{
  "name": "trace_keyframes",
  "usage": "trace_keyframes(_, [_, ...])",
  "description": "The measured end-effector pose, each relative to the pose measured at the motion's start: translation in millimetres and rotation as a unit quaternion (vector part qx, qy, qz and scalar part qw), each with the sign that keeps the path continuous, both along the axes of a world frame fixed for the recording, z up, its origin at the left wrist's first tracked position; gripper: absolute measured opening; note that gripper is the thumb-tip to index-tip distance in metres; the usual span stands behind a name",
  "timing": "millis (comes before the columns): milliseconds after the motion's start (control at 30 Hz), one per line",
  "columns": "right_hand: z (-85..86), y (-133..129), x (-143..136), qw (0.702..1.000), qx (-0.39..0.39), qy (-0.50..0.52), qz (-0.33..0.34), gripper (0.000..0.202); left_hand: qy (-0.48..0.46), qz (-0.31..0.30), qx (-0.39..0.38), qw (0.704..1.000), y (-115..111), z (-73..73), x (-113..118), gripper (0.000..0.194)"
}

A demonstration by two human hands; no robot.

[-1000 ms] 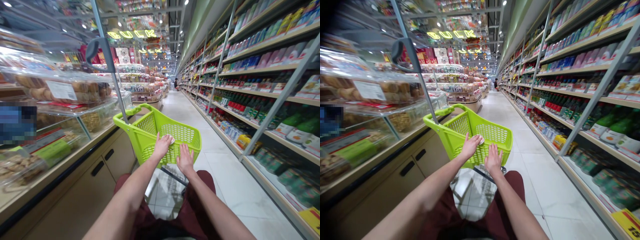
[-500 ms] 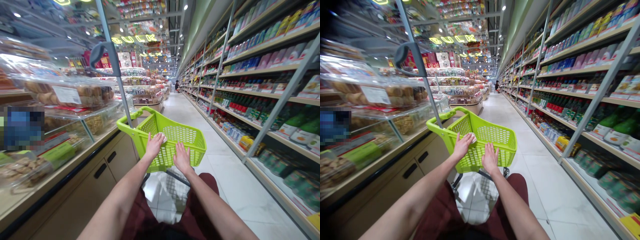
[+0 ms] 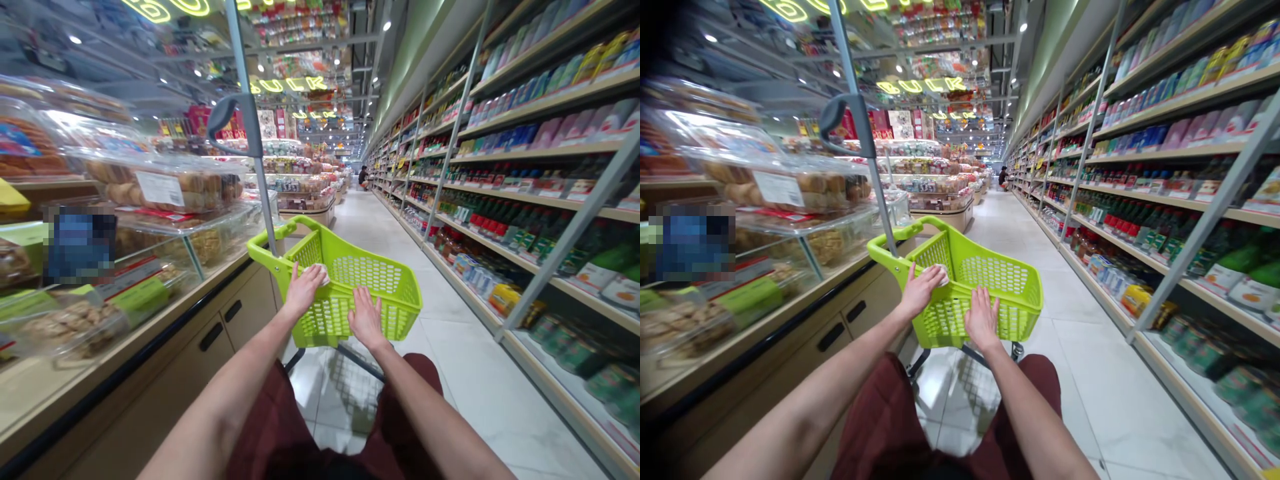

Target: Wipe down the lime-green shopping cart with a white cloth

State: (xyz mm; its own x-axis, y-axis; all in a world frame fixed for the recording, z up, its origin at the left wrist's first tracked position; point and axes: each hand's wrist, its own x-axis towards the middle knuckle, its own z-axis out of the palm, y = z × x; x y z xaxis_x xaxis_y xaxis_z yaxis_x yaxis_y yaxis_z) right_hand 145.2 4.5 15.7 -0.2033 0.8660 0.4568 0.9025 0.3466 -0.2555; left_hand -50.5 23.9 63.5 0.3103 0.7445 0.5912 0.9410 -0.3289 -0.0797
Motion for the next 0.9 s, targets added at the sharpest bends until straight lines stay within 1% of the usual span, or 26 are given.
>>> trace_keyframes(133, [-2.9,0.6,2.0,1.0,-0.008,0.0,-0.004,0.057,-0.023,0.076,0.027,0.996,-2.0,22.4,-44.9,0.042])
trace_keyframes(200, [-3.9,-0.1,2.1,1.0,-0.015,0.001,-0.001,0.057,-0.038,0.099,0.037,0.994,-3.9,30.4,-58.7,0.041])
trace_keyframes(233, [-3.8,-0.6,2.0,1.0,-0.017,0.003,0.0,0.057,-0.047,0.106,0.038,0.993,-4.9,32.4,-61.3,0.041])
trace_keyframes(300, [-2.5,-1.5,1.6,1.0,-0.018,0.007,-0.001,0.057,-0.069,0.116,0.036,0.99,-6.1,32.4,-57.8,0.04])
trace_keyframes(367, [0.0,-2.4,0.8,1.0,-0.014,0.01,-0.002,0.057,-0.088,0.116,0.027,0.989,-6.5,28.4,-44.2,0.038])
trace_keyframes(433, [3.2,-4.0,-0.4,1.0,-0.012,0.011,-0.003,0.057,-0.094,0.086,0.002,0.992,-6.7,22.9,-24.6,0.034])
trace_keyframes(500, [7.0,-6.7,-1.3,1.0,-0.013,0.007,-0.006,0.057,-0.078,0.027,-0.036,0.996,-8.1,18.1,-4.3,0.029])
trace_keyframes(533, [9.2,-8.4,-1.2,1.0,-0.013,0.005,-0.007,0.056,-0.071,0.008,-0.044,0.996,-9.6,16.5,4.1,0.028])
trace_keyframes(600, [14.3,-12.9,0.7,1.0,-0.011,0.0,-0.008,0.056,-0.06,-0.015,-0.059,0.996,-14.5,15.1,14.6,0.027])
trace_keyframes(667, [20.9,-18.7,4.8,1.0,-0.006,-0.007,-0.009,0.056,-0.063,-0.012,-0.068,0.996,-22.3,15.9,15.3,0.029])
trace_keyframes(800, [37.7,-35.4,8.8,1.0,-0.001,-0.018,-0.017,0.057,-0.119,0.024,-0.064,0.991,-44.3,20.2,-1.4,0.032])
trace_keyframes(900, [51.0,-48.0,-6.3,1.0,0.0,-0.021,0.007,0.057,-0.179,0.042,-0.049,0.982,-61.4,21.7,-12.9,0.037])
